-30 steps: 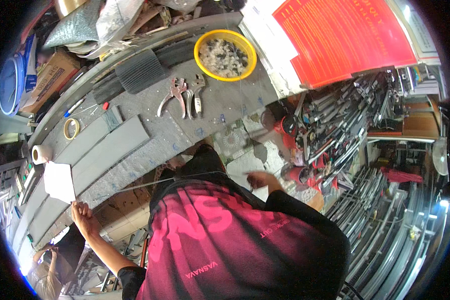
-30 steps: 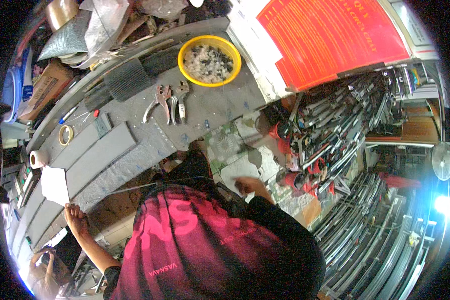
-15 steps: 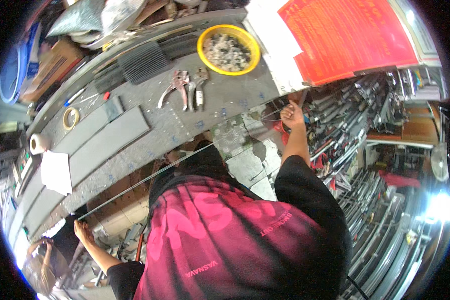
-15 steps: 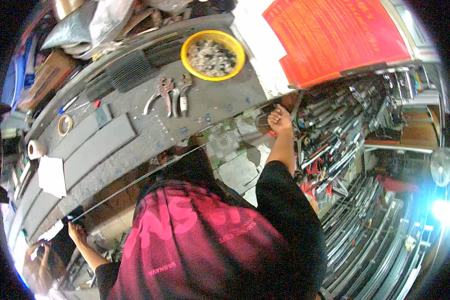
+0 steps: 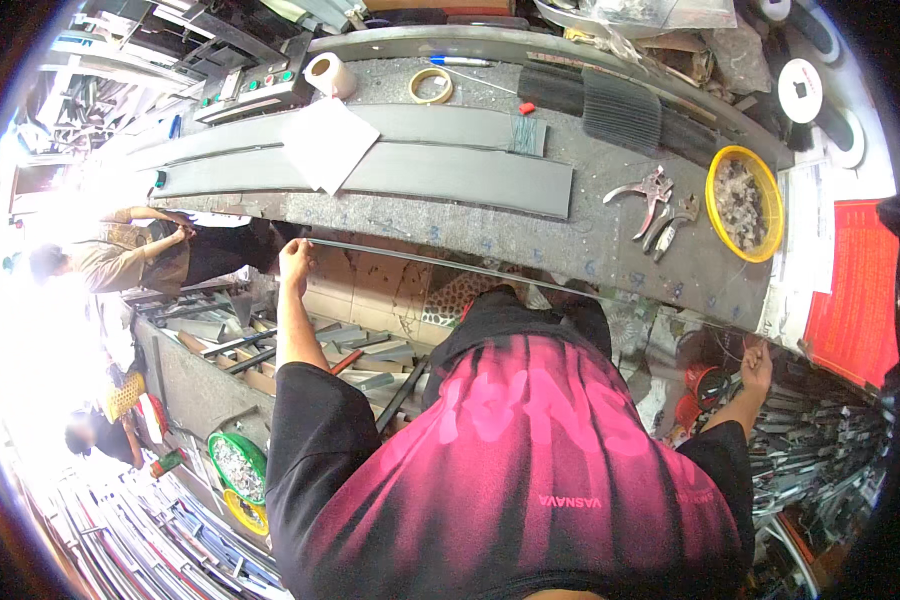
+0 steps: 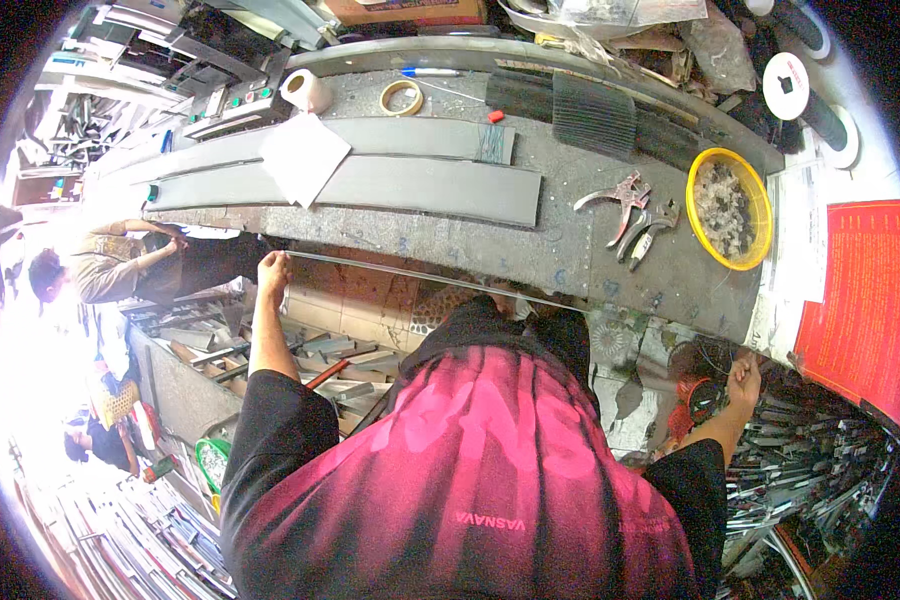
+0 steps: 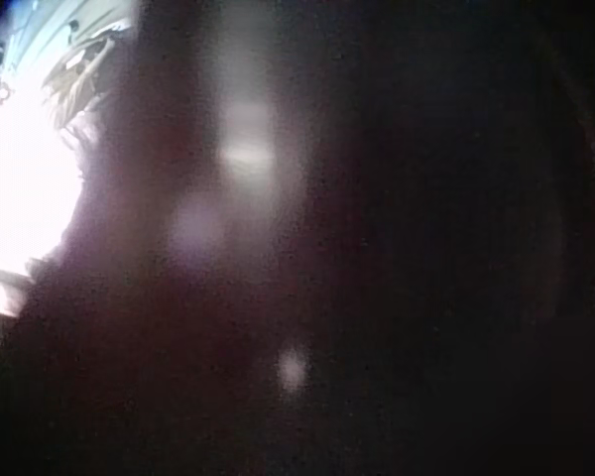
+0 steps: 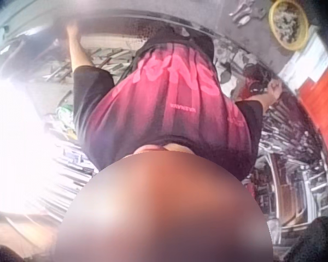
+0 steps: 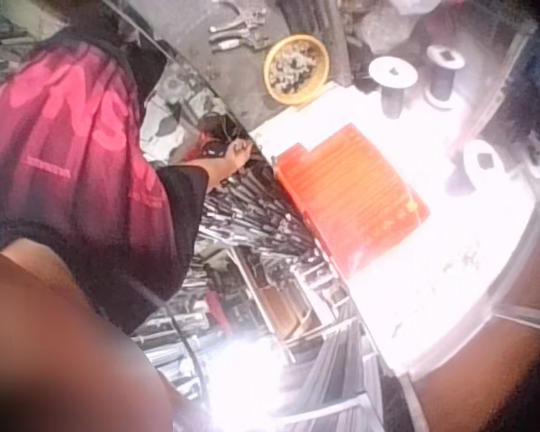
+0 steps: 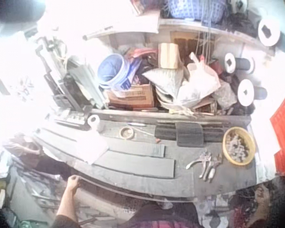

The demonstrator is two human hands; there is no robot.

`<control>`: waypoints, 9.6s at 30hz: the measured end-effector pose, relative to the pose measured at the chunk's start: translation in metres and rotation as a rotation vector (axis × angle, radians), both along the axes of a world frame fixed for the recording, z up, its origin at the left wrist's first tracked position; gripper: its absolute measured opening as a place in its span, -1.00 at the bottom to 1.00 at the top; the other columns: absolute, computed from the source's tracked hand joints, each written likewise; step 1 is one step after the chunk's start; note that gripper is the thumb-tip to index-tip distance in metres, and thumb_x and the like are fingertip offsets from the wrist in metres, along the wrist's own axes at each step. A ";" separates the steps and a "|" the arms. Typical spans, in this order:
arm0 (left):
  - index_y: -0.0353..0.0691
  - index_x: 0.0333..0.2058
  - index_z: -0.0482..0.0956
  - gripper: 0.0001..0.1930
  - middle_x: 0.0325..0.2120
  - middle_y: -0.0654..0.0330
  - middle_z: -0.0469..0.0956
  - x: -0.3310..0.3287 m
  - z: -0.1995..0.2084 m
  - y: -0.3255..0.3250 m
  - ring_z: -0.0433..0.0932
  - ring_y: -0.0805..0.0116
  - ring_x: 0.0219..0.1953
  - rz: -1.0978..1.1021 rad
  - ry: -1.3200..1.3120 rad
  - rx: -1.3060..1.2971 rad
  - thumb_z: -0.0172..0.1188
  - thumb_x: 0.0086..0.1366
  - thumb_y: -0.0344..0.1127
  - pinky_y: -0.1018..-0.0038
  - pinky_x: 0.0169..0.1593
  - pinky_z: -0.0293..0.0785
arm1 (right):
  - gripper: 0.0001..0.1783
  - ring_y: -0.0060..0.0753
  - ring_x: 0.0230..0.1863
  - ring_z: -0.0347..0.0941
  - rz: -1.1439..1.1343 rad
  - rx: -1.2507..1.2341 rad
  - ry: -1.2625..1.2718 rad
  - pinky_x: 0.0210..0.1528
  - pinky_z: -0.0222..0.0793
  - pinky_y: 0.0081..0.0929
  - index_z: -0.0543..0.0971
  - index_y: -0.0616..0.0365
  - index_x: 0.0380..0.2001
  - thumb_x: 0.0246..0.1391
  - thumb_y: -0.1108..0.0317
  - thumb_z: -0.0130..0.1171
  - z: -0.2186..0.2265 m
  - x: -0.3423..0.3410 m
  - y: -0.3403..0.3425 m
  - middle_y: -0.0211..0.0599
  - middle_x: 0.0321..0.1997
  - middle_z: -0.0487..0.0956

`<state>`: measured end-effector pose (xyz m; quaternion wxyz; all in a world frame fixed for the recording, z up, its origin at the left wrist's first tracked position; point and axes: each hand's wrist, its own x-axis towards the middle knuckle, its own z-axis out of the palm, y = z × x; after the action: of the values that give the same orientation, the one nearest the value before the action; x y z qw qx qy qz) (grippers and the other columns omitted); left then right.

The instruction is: The person repeatedly picks small metal pieces from a yellow bowl, threads them onto a wire, and uses pliers to cut and adjust the wire. The person places the assembled components on the workbench and continues the cycle with additional pieces.

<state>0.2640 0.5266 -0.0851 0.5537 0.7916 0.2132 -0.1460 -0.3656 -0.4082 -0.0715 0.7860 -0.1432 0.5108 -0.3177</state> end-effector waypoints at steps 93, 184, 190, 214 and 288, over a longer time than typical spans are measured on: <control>-0.26 -0.44 0.42 -0.72 -0.54 0.39 0.40 -0.177 0.137 -0.407 0.37 0.58 -0.42 -0.983 -0.013 -0.779 0.10 0.49 -0.30 0.48 -0.35 0.34 | -0.77 0.24 -0.37 0.50 1.558 -1.549 0.190 -0.30 0.38 -0.06 0.54 0.25 -0.33 0.31 0.29 0.24 0.193 0.346 0.306 0.09 -0.42 0.54; -0.37 0.04 0.70 -0.60 -0.24 0.00 0.78 0.053 -0.015 0.022 0.74 0.32 -0.23 -0.205 -0.300 0.624 0.30 0.40 -0.17 0.37 -0.07 0.61 | -0.77 0.12 -0.20 0.63 1.644 -1.188 0.308 -0.10 0.51 -0.09 0.55 0.24 -0.24 0.25 0.29 0.30 0.063 0.306 0.348 0.00 -0.30 0.63; -0.34 -0.24 0.67 -0.77 -0.56 0.31 0.55 0.050 -0.013 0.020 0.42 0.59 -0.50 -0.192 -0.285 0.376 0.23 0.45 -0.25 0.50 -0.38 0.35 | -0.69 0.11 -0.17 0.68 1.593 -1.230 0.356 -0.09 0.54 -0.15 0.65 0.15 -0.21 0.31 0.10 0.29 0.065 0.317 0.352 -0.06 -0.28 0.70; -0.44 -0.26 0.59 -0.83 -0.54 0.12 0.55 -0.098 0.187 -0.231 0.45 0.49 -0.44 -0.925 -0.227 0.091 0.23 0.35 -0.39 0.39 -0.32 0.43 | -0.63 -0.10 -0.29 0.67 1.841 -0.935 -0.241 -0.20 0.51 -0.20 0.58 0.09 0.14 0.43 0.12 0.17 0.160 0.433 0.438 -0.13 -0.33 0.73; -0.30 -0.27 0.67 -0.63 -0.39 -0.03 0.67 0.003 -0.036 0.029 0.65 -0.01 -0.32 -0.271 -0.216 0.741 0.21 0.43 -0.03 0.14 -0.17 0.49 | -0.84 -0.21 -0.39 0.71 1.399 -1.124 0.226 -0.23 0.60 -0.22 0.66 0.19 -0.32 0.19 0.33 0.38 0.068 0.363 0.374 -0.20 -0.50 0.70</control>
<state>0.2674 0.5560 -0.1214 0.2258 0.9692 0.0858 -0.0469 -0.0022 -0.0338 -0.0038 0.5589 -0.8141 0.1510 0.0461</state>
